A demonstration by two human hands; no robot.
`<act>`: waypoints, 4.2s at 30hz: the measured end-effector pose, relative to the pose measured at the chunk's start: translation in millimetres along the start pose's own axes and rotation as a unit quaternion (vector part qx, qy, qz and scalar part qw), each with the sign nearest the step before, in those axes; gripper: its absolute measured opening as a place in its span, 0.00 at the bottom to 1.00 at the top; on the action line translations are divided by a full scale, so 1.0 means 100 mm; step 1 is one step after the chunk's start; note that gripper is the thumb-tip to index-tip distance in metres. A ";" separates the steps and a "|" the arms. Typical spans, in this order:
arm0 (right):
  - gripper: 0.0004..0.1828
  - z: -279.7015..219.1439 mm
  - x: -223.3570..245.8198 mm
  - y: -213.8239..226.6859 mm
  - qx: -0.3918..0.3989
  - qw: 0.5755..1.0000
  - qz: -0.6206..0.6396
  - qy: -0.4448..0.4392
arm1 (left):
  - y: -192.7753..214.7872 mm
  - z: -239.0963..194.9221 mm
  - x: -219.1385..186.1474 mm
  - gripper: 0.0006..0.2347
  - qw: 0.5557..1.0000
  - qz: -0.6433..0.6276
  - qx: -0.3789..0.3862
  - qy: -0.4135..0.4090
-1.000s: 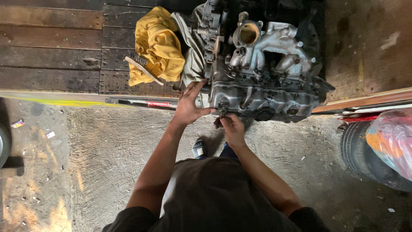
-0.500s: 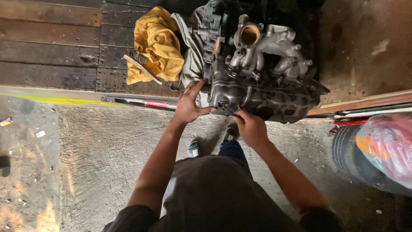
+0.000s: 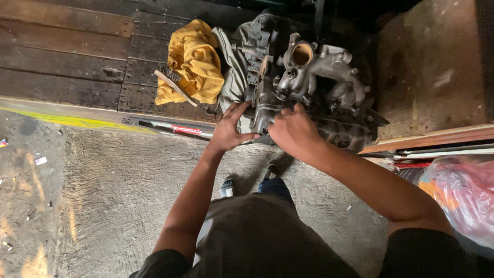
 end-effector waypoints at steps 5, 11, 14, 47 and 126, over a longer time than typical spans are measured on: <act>0.05 -0.12 -0.03 -0.04 0.055 0.998 0.006 -0.018 | 0.00 0.00 -0.01 0.49 1.000 0.003 -0.001 0.005; 0.13 -0.60 -0.24 0.07 -0.220 0.934 0.230 -0.164 | -0.02 0.01 0.01 0.49 1.000 0.019 0.013 0.011; 0.12 -0.81 -0.10 -0.33 -0.143 0.811 0.449 -0.346 | -0.02 -0.01 0.02 0.49 1.000 -0.007 0.008 0.008; 0.10 -0.65 0.97 -2.00 -0.288 0.490 0.715 -0.408 | 0.01 0.01 -0.04 0.47 1.000 0.003 0.008 -0.001; 0.11 -0.62 0.87 -1.65 -0.297 0.560 0.653 -0.414 | 0.05 0.00 -0.09 0.45 0.999 -0.019 -0.019 -0.017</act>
Point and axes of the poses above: each hand's wrist, its own z-axis towards the middle knuckle, its own y-axis out of the back of the hand, x = y × z, the point moved 3 cm from there along z, towards the middle knuckle, and after that the axes turned 9 degrees about -x, right-handed, at the moved point
